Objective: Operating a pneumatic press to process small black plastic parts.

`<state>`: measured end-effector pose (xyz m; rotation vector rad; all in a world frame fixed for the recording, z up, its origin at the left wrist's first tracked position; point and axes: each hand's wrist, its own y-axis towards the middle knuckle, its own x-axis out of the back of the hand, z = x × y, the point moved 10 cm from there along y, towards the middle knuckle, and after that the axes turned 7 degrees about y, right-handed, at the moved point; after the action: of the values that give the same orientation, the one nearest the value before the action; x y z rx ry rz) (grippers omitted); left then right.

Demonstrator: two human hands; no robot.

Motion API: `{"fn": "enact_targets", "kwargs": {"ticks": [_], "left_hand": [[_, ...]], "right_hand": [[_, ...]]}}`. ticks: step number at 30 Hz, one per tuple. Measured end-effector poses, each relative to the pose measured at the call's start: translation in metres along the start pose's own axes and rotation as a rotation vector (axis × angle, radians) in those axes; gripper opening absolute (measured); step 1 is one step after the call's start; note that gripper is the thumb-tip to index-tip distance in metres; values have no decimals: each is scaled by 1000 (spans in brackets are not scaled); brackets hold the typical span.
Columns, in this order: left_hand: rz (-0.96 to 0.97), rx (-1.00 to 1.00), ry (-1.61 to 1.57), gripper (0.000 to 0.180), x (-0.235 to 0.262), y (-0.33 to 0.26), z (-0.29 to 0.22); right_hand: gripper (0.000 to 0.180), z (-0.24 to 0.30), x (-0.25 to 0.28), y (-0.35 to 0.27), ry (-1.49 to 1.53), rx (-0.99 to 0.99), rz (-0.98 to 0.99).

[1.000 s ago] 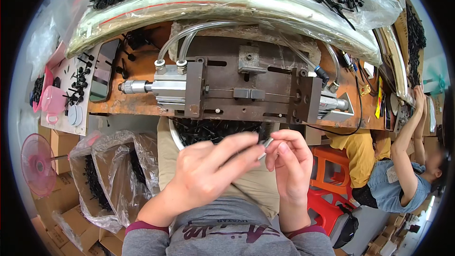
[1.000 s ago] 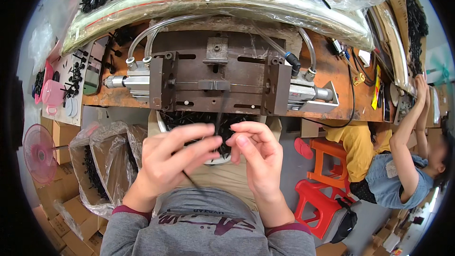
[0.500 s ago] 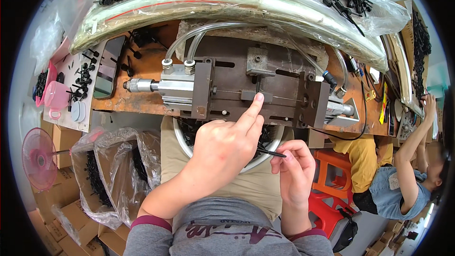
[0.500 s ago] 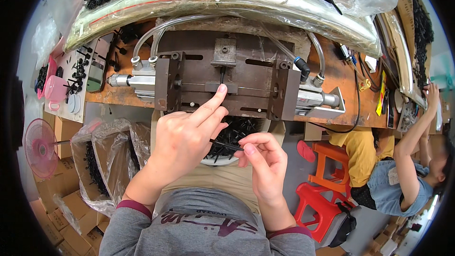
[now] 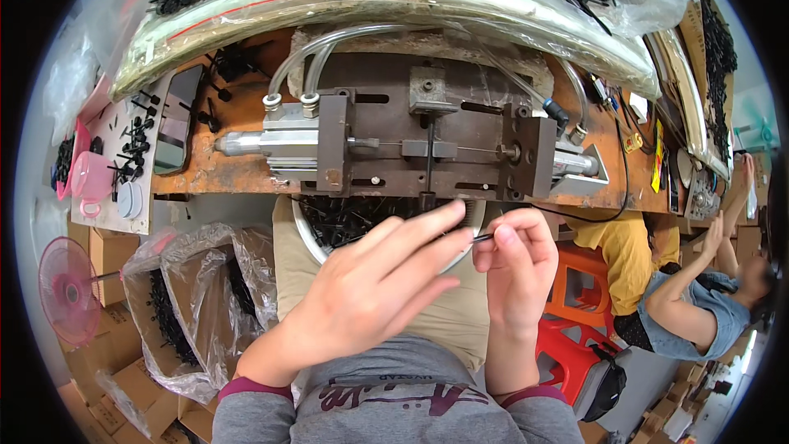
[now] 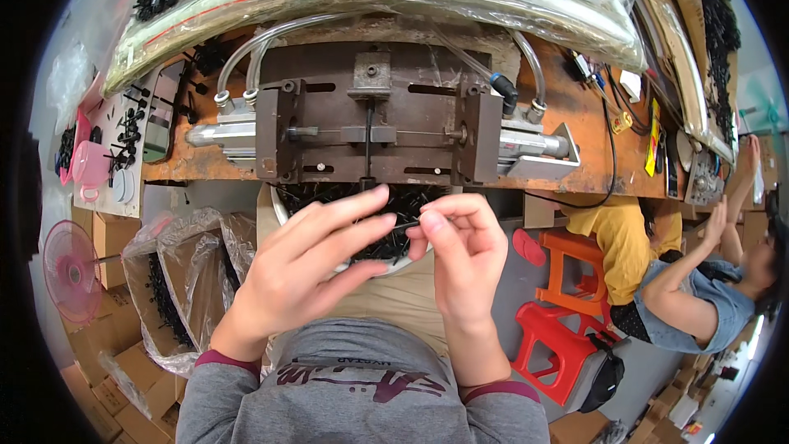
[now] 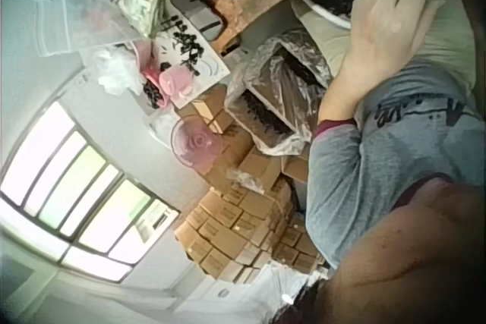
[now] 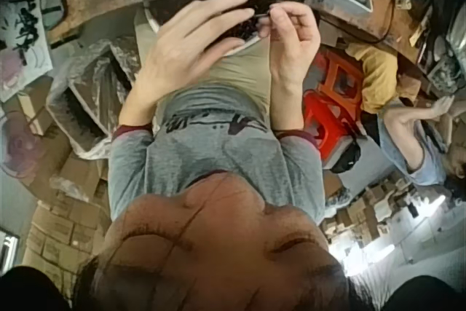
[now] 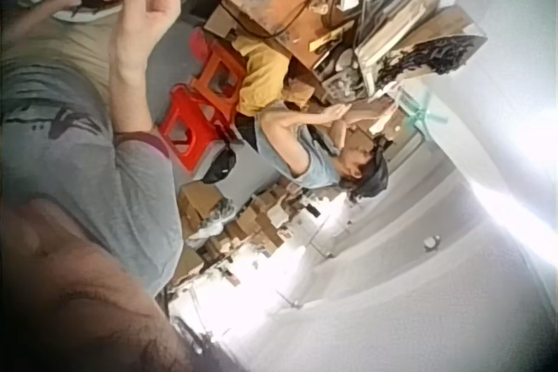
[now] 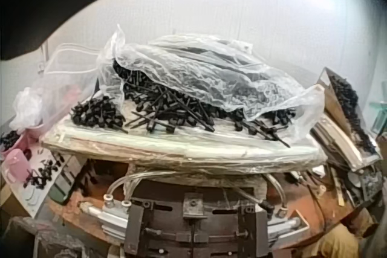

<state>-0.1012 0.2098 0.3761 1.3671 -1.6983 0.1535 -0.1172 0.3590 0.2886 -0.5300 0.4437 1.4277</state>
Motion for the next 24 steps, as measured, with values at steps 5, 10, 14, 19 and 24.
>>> {"fn": "enact_targets", "kwargs": {"ticks": [5,10,14,19,24], "left_hand": [[-10,-100,-103,34,-3,-19,-13],[-3,-109,-155,30,-9,-27,-15],[81,-167,-207,30,-13,-42,-15],[37,-118,-251,29,-8,-39,-12],[-60,-163,-207,31,-9,-42,-17]], "right_hand": [[12,-15,-6,2,184,-209,126],[18,-11,-9,-1,-5,-130,145],[21,-1,-5,-1,-27,-42,91],[22,5,-8,0,-74,-34,89],[22,-4,-19,-6,-56,-81,122]]}}
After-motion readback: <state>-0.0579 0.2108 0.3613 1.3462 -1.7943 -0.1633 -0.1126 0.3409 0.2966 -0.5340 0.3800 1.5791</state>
